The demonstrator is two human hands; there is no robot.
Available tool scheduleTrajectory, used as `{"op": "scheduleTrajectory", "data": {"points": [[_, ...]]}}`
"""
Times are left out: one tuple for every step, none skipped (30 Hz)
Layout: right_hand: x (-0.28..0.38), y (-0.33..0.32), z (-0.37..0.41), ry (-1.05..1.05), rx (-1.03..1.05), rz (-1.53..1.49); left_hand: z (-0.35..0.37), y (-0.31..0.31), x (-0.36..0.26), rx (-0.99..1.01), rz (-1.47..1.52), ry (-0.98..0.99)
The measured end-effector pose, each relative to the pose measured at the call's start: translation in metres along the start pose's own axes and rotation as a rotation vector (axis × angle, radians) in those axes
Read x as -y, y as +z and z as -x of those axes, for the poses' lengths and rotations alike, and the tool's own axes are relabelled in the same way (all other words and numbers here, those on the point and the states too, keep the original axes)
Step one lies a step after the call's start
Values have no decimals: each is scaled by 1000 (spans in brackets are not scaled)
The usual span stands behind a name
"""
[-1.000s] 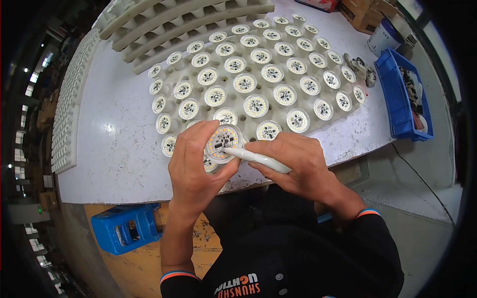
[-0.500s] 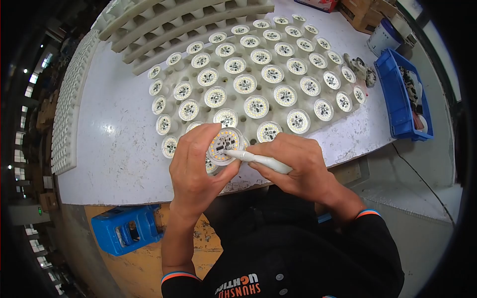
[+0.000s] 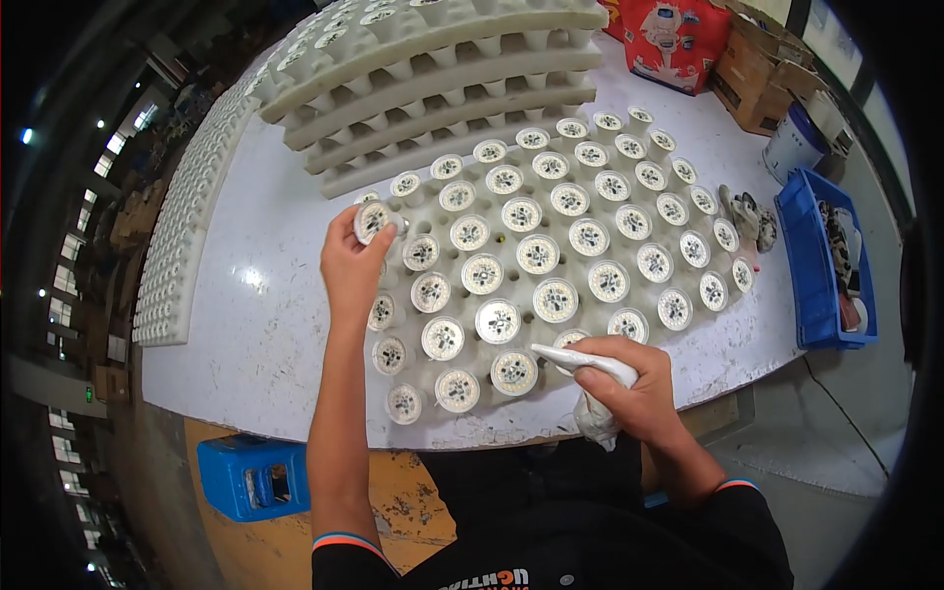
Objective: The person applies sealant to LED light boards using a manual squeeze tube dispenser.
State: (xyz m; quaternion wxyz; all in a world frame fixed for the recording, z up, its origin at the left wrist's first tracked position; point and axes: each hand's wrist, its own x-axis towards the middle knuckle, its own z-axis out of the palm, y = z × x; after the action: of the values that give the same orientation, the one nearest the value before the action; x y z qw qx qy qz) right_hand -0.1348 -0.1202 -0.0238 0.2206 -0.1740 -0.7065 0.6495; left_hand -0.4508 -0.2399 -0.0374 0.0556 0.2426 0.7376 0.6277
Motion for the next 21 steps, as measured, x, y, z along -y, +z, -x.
{"op": "scheduleTrajectory", "data": {"points": [[-1, -1, -1, 5, -1, 4, -11, 4, 11, 8, -161, 36], [-2, -1, -2, 4, -11, 10, -21, 9, 23, 28, -385, 86], [-4, -2, -3, 3, -21, 17, -29, 14, 31, 47, -609, 136], [-5, -4, -4, 2, -30, 23, -36, 17, 37, 66, -834, 186], [-7, -5, -5, 6, -33, 23, -40, 22, 43, 67, -875, 140], [-8, -7, -6, 10, -37, 23, -42, 25, 44, 79, -934, 140], [-9, -8, -8, 15, -40, 24, -43, 28, 45, 90, -993, 140], [-11, -10, -10, 18, -43, 26, -44, 30, 47, 103, -1051, 138], [-12, -11, -11, 23, -45, 28, -44, 33, 42, 107, -1077, 152], [-13, -12, -11, 28, -48, 29, -44, 34, 33, 111, -1103, 165], [-14, -13, -11, 40, -54, 28, -46, 36, 28, 115, -1128, 179], [-15, -13, -11, 49, -60, 27, -51, 36, 31, 71, -1071, 213], [-16, -14, -12, 55, -67, 25, -60, 33, 36, 24, -1013, 250], [-17, -15, -13, 61, -67, 25, -70, 32, 40, -22, -955, 287], [-17, -16, -13, 67, -67, 26, -78, 31, 42, -40, -956, 311], [-18, -16, -13, 74, -66, 26, -86, 31, 46, -15, -974, 312], [-19, -16, -13, 66, -68, 27, -94, 31, 51, 10, -993, 313], [-19, -15, -13, 56, -71, 29, -99, 32, 52, 33, -1010, 316], [-19, -15, -13, 45, -74, 31, -104, 33, 51, 81, -1025, 254], [-19, -15, -14, 46, -69, 34, -109, 34, 50, 130, -1040, 194], [-18, -15, -14, 48, -65, 36, -112, 34, 49, 180, -1055, 134]]}}
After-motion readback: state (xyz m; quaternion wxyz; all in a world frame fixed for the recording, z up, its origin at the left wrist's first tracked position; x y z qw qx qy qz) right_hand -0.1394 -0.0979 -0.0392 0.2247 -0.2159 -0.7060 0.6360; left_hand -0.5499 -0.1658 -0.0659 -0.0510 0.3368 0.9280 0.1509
